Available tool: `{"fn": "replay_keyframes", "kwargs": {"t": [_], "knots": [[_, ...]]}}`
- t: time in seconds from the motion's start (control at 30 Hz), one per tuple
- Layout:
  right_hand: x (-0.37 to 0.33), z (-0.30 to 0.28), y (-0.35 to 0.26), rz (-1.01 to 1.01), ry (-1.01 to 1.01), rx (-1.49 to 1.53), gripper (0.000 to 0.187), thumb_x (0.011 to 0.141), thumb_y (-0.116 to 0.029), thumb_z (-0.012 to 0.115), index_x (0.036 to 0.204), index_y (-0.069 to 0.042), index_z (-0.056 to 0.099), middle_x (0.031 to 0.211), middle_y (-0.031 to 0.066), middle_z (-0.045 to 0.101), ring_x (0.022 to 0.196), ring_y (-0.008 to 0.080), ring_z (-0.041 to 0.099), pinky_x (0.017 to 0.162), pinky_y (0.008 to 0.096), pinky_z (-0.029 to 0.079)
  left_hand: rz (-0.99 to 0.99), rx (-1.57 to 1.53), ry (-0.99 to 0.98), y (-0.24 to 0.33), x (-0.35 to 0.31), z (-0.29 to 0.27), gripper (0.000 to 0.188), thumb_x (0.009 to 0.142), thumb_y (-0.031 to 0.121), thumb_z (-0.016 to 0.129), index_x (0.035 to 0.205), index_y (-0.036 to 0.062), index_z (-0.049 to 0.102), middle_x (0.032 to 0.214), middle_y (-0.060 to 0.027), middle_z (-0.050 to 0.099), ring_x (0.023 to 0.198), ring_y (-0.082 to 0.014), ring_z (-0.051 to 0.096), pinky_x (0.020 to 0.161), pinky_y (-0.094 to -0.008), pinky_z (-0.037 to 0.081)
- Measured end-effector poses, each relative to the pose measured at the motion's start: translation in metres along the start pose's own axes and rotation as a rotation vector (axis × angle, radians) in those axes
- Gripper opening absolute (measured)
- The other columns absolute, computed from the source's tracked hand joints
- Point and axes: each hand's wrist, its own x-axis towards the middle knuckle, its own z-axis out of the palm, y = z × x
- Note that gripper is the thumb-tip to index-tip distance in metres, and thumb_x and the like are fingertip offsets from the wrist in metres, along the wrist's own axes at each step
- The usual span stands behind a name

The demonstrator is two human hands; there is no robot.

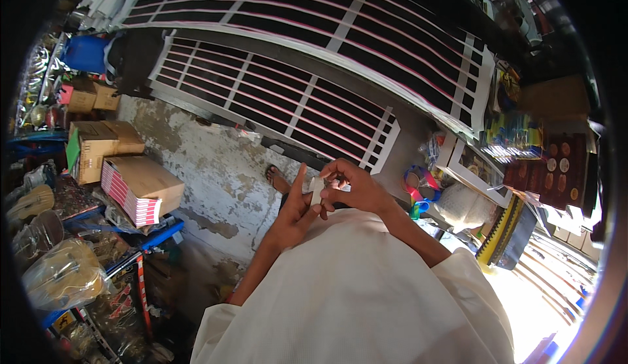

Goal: The person assembles a white metal grille by hand, pressing pink strips into the slots of the frame. They work methodically across the grille, ensuring each strip is seated correctly.

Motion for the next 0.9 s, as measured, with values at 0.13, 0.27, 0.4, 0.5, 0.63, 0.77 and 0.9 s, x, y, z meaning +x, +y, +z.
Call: {"fn": "replay_keyframes", "kwargs": {"t": [0.13,0.27,0.4,0.5,0.63,0.77,0.9], "knots": [[0.020,0.013,-0.033,-0.089,0.036,0.070,0.065,0.097,-0.038,0.092,0.143,-0.002,0.064,0.140,0.0113,0.071,0.132,0.0227,0.067,0.108,0.0410,0.056,-0.005,0.032,-0.002,0.025,0.003,-0.005,0.098,0.116,0.005,0.060,0.183,0.0147,-0.012,0.116,-0.0144,0.076,0.100,-0.0207,0.071,0.098,-0.0384,0.057],[0.043,0.008,-0.045,0.047,-0.134,0.224,0.059,0.102,-0.030,0.089,0.145,-0.001,0.061,0.139,0.0111,0.070,0.131,0.0181,0.065,0.108,0.0375,0.055,-0.007,0.067,-0.060,0.043,0.003,-0.025,0.098,0.117,0.003,0.056,0.181,0.0132,-0.017,0.119,-0.0147,0.076,0.105,-0.0197,0.071,0.101,-0.0367,0.057],[0.069,0.024,-0.044,-0.092,-0.080,0.197,0.053,0.104,-0.021,0.086,0.146,-0.001,0.060,0.139,0.0108,0.070,0.127,0.0172,0.066,0.113,0.0347,0.053,-0.021,0.105,-0.054,0.055,0.009,-0.053,0.098,0.115,-0.002,0.057,0.183,0.0166,-0.010,0.119,-0.0151,0.075,0.105,-0.0206,0.070,0.100,-0.0393,0.057],[0.094,0.038,-0.041,-0.080,-0.019,0.308,0.054,0.104,-0.015,0.085,0.148,-0.001,0.058,0.140,0.0114,0.069,0.133,0.0184,0.064,0.117,0.0358,0.053,-0.024,0.184,-0.095,0.067,0.014,-0.087,0.095,0.114,-0.005,0.055,0.184,0.0168,-0.006,0.120,-0.0148,0.075,0.107,-0.0207,0.070,0.099,-0.0402,0.058],[0.128,0.049,-0.039,0.023,0.128,0.275,0.076,0.102,-0.014,0.087,0.163,-0.002,0.043,0.151,0.0185,0.064,0.143,0.0272,0.061,0.118,0.0449,0.054,0.019,0.547,-0.073,0.100,0.027,-0.164,0.084,0.111,-0.004,0.058,0.180,0.0134,0.013,0.119,-0.0204,0.077,0.110,-0.0339,0.076,0.099,-0.0470,0.060],[0.142,0.070,-0.033,-0.005,0.367,-0.065,0.057,0.103,-0.020,0.085,0.149,-0.002,0.058,0.132,0.0160,0.076,0.120,0.0242,0.075,0.104,0.0414,0.062,-0.112,0.998,0.238,0.140,0.032,-0.270,0.083,0.107,0.001,0.064,0.177,0.0081,0.020,0.124,-0.0334,0.075,0.115,-0.0557,0.071,0.099,-0.0575,0.058],[0.136,0.103,-0.019,0.048,0.511,-0.202,0.050,0.101,-0.020,0.085,0.142,-0.001,0.063,0.125,0.0192,0.079,0.113,0.0298,0.080,0.098,0.0424,0.064,0.208,1.174,0.498,0.165,0.045,-0.403,0.090,0.101,-0.007,0.064,0.177,-0.0008,0.016,0.122,-0.0374,0.074,0.120,-0.0559,0.069,0.099,-0.0587,0.056]]}}
